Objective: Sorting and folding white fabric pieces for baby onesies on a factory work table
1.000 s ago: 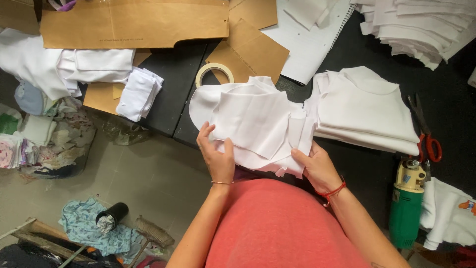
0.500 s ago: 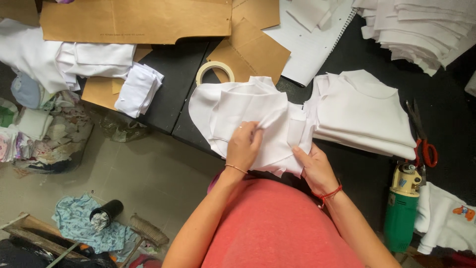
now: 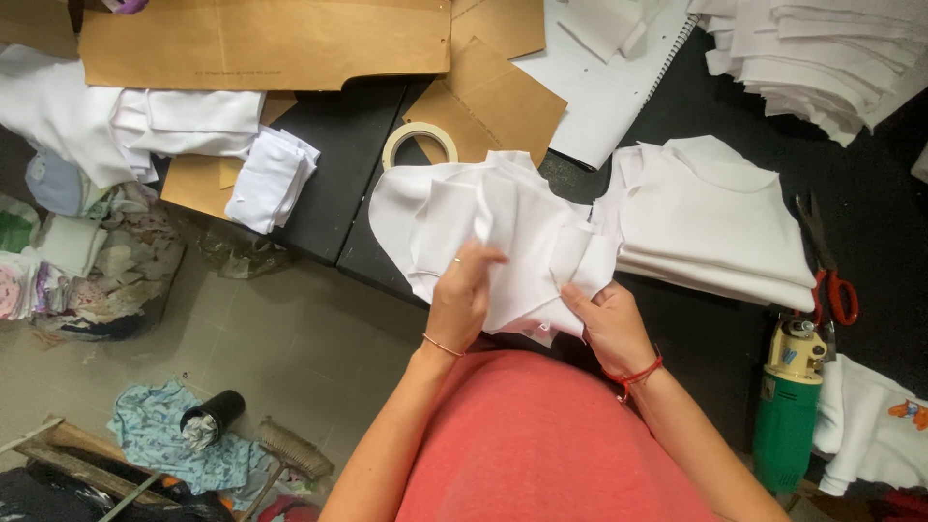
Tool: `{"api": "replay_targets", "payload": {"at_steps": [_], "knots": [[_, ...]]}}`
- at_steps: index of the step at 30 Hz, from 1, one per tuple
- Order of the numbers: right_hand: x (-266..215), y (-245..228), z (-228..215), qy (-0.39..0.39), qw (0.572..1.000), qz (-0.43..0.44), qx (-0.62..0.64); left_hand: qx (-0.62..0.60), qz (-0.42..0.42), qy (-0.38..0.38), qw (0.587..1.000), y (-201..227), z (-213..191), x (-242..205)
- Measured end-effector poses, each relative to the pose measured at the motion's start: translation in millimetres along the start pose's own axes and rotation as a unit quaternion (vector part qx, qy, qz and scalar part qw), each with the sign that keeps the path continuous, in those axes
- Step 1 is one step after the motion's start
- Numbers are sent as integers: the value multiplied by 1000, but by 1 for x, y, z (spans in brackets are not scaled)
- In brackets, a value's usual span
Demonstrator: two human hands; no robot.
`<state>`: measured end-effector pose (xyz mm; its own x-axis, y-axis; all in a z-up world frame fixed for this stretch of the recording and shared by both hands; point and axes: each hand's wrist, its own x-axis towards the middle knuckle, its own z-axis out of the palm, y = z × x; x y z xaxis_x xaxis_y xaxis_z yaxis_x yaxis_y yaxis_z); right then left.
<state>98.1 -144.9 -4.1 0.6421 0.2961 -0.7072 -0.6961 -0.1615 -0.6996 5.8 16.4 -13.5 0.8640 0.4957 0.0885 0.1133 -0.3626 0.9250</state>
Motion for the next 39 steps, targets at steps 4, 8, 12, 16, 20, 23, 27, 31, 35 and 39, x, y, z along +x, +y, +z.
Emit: {"api": "replay_targets", "payload": {"at_steps": [4,8,12,16,20,23,27,31,35,39], "knots": [[-4,0,7,-16,999,-36,-22,17,-2,-68,998,35,-2,4],[-20,-14,23,-17,990,-56,-126,56,-41,-86,994,24,8,0],[-46,-51,53,-6,992,-55,-112,-94,-205,-25,974,-6,15,3],[2,23,-20,2,992,-24,-121,-191,-341,93,916,-28,-5,10],[-1,26,-34,23,992,-3,-124,-157,-339,133,918,-5,-34,24],[-1,31,-38,35,992,1,-120,-158,-302,118,933,-11,-38,20],[-5,16,-25,33,992,-4,-126,-131,-257,86,954,-5,-39,19],[-12,6,-17,24,994,-6,-107,-87,-150,-11,985,4,-21,3],[-8,-1,12,-15,998,-21,-64,-113,-89,-112,983,39,-19,-1],[-14,-50,85,-140,989,2,-41,-81,-174,51,980,32,-42,1]]}}
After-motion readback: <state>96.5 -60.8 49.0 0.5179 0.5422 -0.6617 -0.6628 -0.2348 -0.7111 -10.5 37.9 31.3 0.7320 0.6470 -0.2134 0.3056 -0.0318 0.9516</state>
